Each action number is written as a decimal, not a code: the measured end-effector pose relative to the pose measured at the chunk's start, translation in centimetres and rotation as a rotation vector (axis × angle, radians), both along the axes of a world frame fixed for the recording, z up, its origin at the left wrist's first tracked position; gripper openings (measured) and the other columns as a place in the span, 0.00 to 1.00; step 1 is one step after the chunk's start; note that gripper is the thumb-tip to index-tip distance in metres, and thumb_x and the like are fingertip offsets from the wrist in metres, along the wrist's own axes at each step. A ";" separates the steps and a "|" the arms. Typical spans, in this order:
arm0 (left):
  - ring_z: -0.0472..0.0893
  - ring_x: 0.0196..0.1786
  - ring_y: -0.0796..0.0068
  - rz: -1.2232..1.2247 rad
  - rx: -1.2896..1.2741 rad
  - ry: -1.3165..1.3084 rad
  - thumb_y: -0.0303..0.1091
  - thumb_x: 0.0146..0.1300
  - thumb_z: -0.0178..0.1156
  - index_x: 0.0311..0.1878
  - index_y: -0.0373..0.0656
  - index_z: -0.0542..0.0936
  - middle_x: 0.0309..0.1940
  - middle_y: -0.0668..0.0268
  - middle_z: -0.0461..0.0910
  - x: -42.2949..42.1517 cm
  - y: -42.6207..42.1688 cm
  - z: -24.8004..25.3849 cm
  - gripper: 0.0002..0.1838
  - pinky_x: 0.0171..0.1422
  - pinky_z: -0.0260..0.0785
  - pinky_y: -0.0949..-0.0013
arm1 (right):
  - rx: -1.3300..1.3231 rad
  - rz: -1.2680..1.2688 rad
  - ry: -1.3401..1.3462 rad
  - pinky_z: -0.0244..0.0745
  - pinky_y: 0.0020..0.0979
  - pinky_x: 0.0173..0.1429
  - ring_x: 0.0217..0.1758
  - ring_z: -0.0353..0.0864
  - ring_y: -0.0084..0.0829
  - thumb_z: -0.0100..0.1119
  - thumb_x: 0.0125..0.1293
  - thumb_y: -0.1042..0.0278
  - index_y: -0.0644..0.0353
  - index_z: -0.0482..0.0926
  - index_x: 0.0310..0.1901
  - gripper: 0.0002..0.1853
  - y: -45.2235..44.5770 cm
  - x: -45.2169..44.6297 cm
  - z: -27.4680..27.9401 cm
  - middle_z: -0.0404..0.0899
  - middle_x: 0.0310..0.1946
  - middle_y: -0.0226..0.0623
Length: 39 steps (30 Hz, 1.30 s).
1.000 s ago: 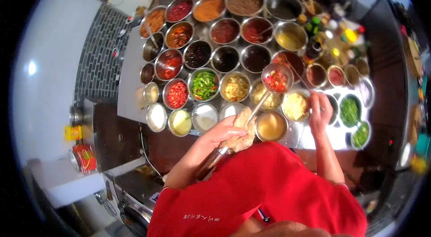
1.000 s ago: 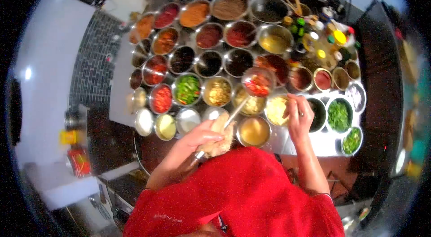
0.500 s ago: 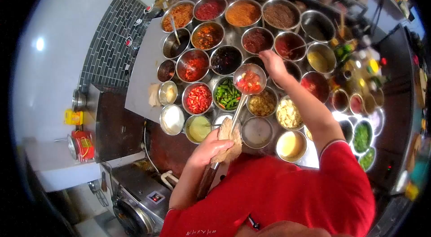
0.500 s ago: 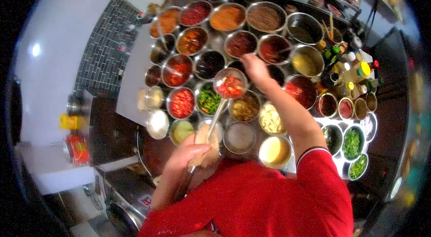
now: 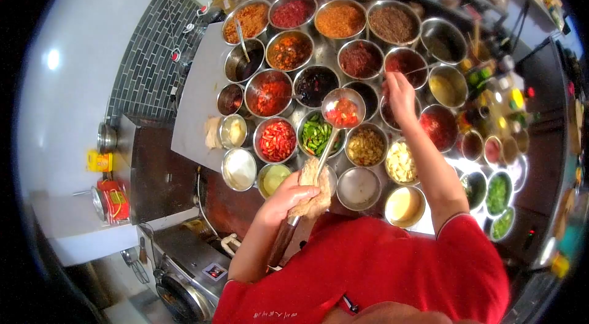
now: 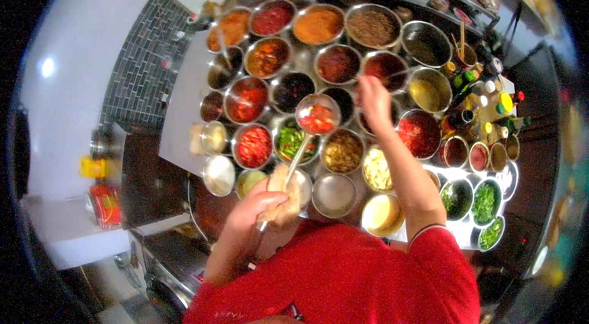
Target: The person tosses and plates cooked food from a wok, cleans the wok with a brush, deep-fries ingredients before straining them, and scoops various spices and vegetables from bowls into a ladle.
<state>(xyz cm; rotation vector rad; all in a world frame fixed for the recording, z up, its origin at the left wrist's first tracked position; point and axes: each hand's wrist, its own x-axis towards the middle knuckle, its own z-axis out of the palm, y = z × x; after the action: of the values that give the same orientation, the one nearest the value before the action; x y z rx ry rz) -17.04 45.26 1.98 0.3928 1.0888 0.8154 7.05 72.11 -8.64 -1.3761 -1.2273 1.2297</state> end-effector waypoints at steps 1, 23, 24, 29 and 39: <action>0.82 0.44 0.74 0.018 -0.004 -0.026 0.24 0.61 0.61 0.61 0.35 0.73 0.45 0.64 0.81 0.1 0.5 0.2 0.23 0.49 0.76 0.69 | 0.015 0.003 0.003 0.73 0.29 0.36 0.30 0.76 0.21 0.54 0.74 0.56 0.62 0.82 0.51 0.17 -0.8 0.5 1.5 0.81 0.29 0.29; 0.85 0.43 0.70 0.221 -0.021 0.012 0.25 0.59 0.62 0.60 0.35 0.74 0.44 0.61 0.83 4.1 -2.3 2.1 0.24 0.48 0.79 0.67 | 0.043 0.076 0.169 0.73 0.22 0.34 0.31 0.75 0.19 0.52 0.76 0.63 0.63 0.79 0.52 0.13 -3.2 3.7 3.8 0.80 0.36 0.31; 0.84 0.43 0.70 0.267 0.002 0.019 0.25 0.59 0.63 0.60 0.34 0.74 0.44 0.61 0.83 4.6 -3.6 2.7 0.24 0.49 0.79 0.67 | -0.002 0.102 0.221 0.72 0.23 0.34 0.31 0.75 0.19 0.53 0.75 0.62 0.63 0.79 0.51 0.13 -0.9 3.4 1.4 0.80 0.36 0.31; 0.84 0.44 0.70 0.497 0.027 0.114 0.27 0.56 0.65 0.60 0.33 0.74 0.46 0.61 0.83 6.2 -12.6 5.3 0.26 0.52 0.77 0.67 | -0.165 0.071 0.411 0.71 0.26 0.38 0.38 0.79 0.23 0.56 0.72 0.60 0.61 0.73 0.56 0.17 0.9 1.5 -0.5 0.81 0.42 0.33; 0.84 0.32 0.68 1.289 -0.051 0.195 0.42 0.59 0.67 0.48 0.36 0.81 0.35 0.60 0.84 7.3 -25.1 6.4 0.21 0.45 0.79 0.63 | -0.318 1.502 0.075 0.75 0.29 0.56 0.48 0.80 0.25 0.57 0.73 0.63 0.62 0.83 0.52 0.14 -31.3 -3.3 5.8 0.83 0.44 0.34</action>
<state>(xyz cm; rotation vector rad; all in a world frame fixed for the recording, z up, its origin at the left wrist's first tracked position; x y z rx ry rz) -9.73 20.17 8.42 -0.3667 1.5198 1.8892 3.76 40.79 -2.82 -0.3647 -2.1425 2.4842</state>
